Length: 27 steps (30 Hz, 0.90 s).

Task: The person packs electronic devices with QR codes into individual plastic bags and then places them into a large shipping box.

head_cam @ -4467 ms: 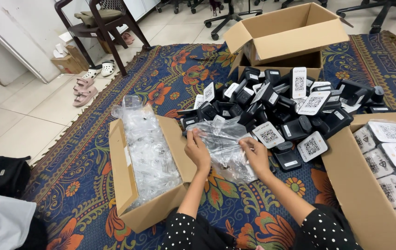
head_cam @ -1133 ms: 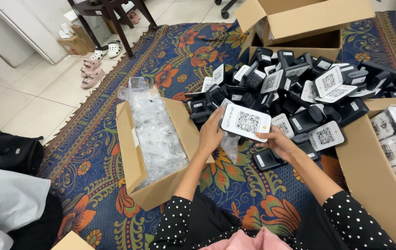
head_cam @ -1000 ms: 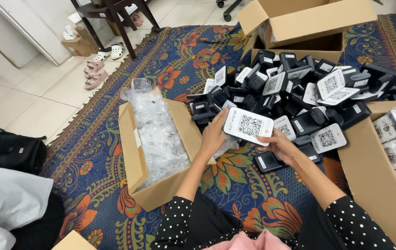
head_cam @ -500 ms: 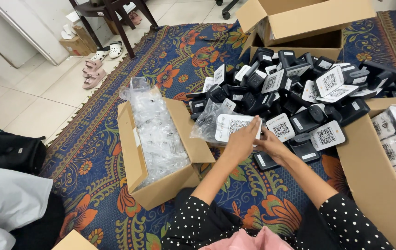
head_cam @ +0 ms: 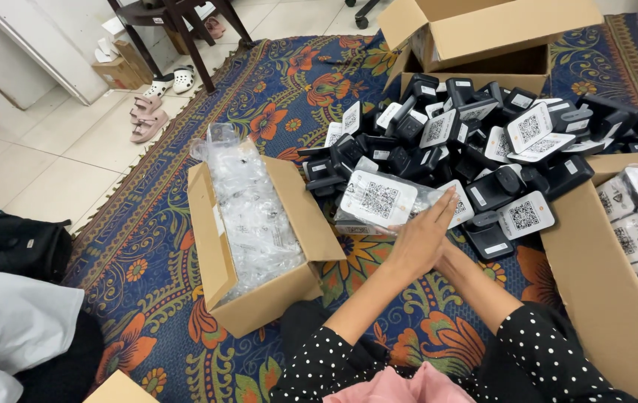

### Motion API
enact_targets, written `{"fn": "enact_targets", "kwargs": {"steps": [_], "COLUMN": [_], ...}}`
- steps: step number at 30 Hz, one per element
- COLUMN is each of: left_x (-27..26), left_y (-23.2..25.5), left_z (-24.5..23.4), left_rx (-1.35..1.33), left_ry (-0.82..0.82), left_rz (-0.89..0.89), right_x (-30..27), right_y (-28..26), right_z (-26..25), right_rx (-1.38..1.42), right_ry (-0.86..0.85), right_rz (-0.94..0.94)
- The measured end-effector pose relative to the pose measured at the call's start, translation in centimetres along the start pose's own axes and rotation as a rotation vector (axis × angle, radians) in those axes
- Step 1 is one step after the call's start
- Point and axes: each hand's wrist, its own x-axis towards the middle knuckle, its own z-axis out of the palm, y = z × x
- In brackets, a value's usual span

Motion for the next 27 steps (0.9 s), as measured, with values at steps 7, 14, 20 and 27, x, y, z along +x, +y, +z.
{"fn": "enact_targets", "kwargs": {"steps": [7, 14, 20, 27], "left_x": [-1.2, -0.1, 1.8, 2.6], "left_y": [0.6, 1.6, -5.0, -16.2], "left_z": [1.5, -4.0, -8.9, -7.6], "left_rx": [-0.094, -0.148, -0.009, 0.099], "left_ry": [-0.001, 0.000, 0.261, -0.279], "left_rz": [0.012, 0.076, 0.041, -0.236], "right_x": [0.0, -0.3, -2.3, -2.8], "right_y": [-0.5, -1.2, -8.7, -9.5], "right_z": [-0.3, -2.1, 8.3, 8.2], "right_rx": [-0.191, -0.606, 0.258, 0.295], "right_ry": [-0.059, -0.085, 0.049, -0.029], "right_rz": [-0.080, -0.163, 0.294, 0.445]}}
